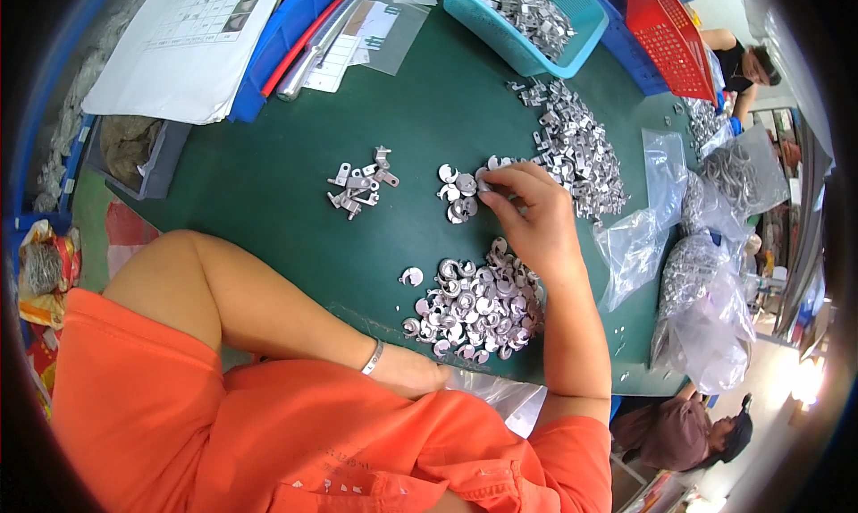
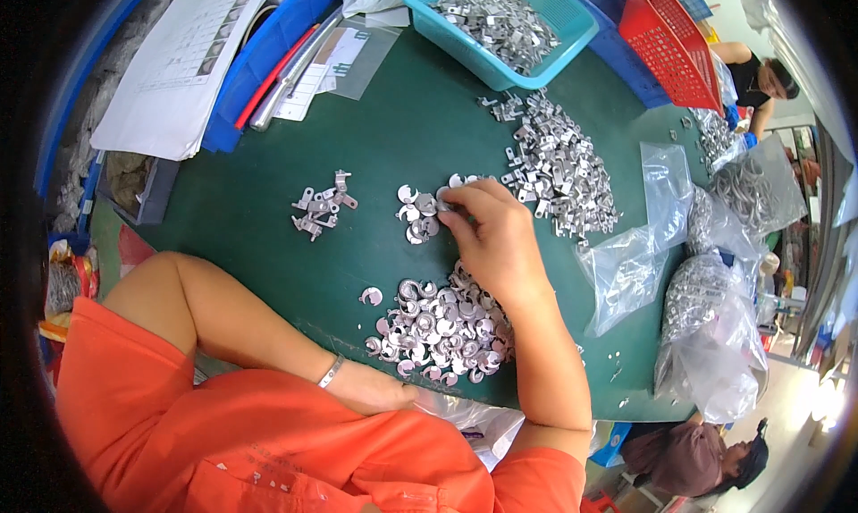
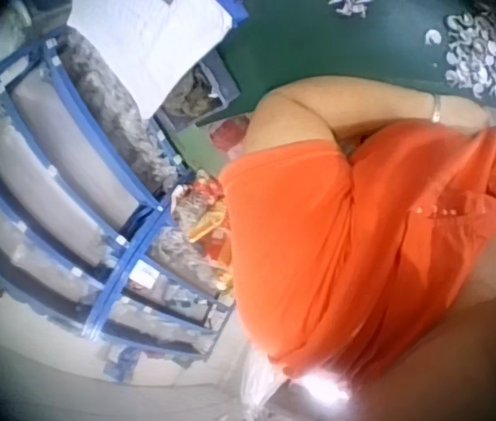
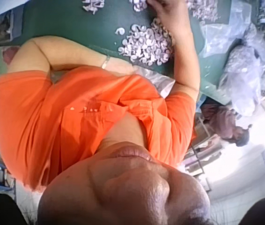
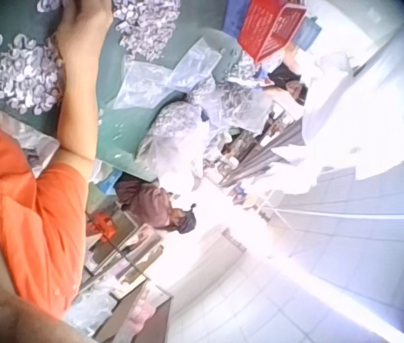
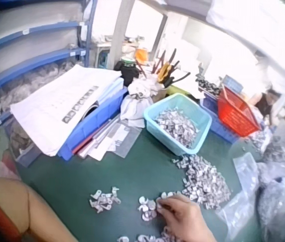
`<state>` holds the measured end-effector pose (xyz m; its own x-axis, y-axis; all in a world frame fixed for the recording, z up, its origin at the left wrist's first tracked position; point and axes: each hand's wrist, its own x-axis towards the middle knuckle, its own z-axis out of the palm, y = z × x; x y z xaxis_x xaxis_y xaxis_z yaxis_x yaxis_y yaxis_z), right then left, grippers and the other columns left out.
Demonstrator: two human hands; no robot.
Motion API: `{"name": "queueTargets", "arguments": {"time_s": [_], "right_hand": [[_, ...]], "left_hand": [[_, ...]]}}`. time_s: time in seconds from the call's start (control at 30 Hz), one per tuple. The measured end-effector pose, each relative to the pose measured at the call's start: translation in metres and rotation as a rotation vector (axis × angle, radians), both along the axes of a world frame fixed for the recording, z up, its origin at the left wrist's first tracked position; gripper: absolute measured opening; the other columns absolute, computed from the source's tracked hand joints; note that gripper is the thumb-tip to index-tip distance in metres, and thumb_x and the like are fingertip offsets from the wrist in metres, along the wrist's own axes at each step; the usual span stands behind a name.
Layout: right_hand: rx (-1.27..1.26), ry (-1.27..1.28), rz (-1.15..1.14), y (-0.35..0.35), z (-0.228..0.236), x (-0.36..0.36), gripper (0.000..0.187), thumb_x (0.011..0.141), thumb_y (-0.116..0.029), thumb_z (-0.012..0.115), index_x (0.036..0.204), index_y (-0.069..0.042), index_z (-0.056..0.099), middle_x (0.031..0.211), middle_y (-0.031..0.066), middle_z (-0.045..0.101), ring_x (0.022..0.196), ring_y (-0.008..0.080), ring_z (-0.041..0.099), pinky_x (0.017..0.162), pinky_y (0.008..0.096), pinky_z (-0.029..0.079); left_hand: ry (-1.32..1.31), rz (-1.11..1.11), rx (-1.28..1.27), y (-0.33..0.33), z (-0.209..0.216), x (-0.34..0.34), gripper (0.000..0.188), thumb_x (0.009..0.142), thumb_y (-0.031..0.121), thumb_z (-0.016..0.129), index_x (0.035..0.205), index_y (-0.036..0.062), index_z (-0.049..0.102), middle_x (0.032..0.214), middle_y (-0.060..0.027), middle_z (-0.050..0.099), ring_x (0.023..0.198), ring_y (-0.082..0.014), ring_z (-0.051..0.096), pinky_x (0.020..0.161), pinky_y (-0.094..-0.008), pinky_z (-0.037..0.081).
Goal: The person sorts small silver metal parts on a green workbench, picking them up one by one and placing them into a clear plastic bag. The person repeatedly reaches into a pile of mixed hardware, selects specific pieces, and transfers them into the bag.
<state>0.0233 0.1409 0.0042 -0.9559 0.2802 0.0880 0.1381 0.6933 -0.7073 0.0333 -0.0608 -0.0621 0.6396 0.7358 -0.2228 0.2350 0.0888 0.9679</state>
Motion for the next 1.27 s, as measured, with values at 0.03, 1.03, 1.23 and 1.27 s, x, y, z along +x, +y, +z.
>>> {"name": "queueTargets", "arguments": {"time_s": [0.03, 1.03, 1.23, 1.27], "right_hand": [[-0.116, -0.075, -0.080, 0.001, 0.001, 0.005, 0.020, 0.077, 0.002, 0.064, 0.097, 0.001, 0.063, 0.086, 0.0095, 0.062, 0.074, 0.0182, 0.063, 0.064, 0.0273, 0.050], [-0.086, -0.122, -0.055, 0.004, 0.007, 0.036, 0.026, 0.068, 0.001, 0.070, 0.093, 0.001, 0.064, 0.080, 0.0076, 0.061, 0.069, 0.0131, 0.060, 0.060, 0.0240, 0.049], [-0.706, -0.047, -0.067, 0.017, 0.000, 0.048, 0.025, 0.076, 0.004, 0.065, 0.099, -0.006, 0.064, 0.085, 0.0053, 0.063, 0.076, 0.0119, 0.061, 0.066, 0.0232, 0.051], [-0.750, -0.061, -0.056, 0.020, 0.000, 0.051, 0.027, 0.077, 0.003, 0.066, 0.101, -0.007, 0.064, 0.087, 0.0063, 0.064, 0.077, 0.0136, 0.061, 0.069, 0.0234, 0.051]], "left_hand": [[-0.023, 0.016, 0.029, -0.002, -0.005, 0.003, 0.030, 0.094, 0.021, 0.028, 0.097, -0.0050, 0.043, 0.093, -0.0306, 0.055, 0.086, -0.0405, 0.055, 0.080, -0.0421, 0.043], [-0.147, 0.110, -0.216, -0.004, 0.007, -0.001, 0.041, 0.096, 0.027, 0.020, 0.093, -0.0066, 0.044, 0.097, -0.0312, 0.055, 0.091, -0.0419, 0.054, 0.083, -0.0423, 0.042], [-0.152, 0.067, -0.124, -0.003, 0.001, 0.001, 0.036, 0.096, 0.024, 0.023, 0.091, -0.0058, 0.043, 0.095, -0.0311, 0.055, 0.089, -0.0419, 0.054, 0.081, -0.0425, 0.043], [-0.154, 0.032, -0.108, -0.003, -0.001, 0.002, 0.037, 0.096, 0.024, 0.023, 0.092, -0.0058, 0.043, 0.095, -0.0311, 0.055, 0.089, -0.0417, 0.054, 0.081, -0.0427, 0.043]]}}
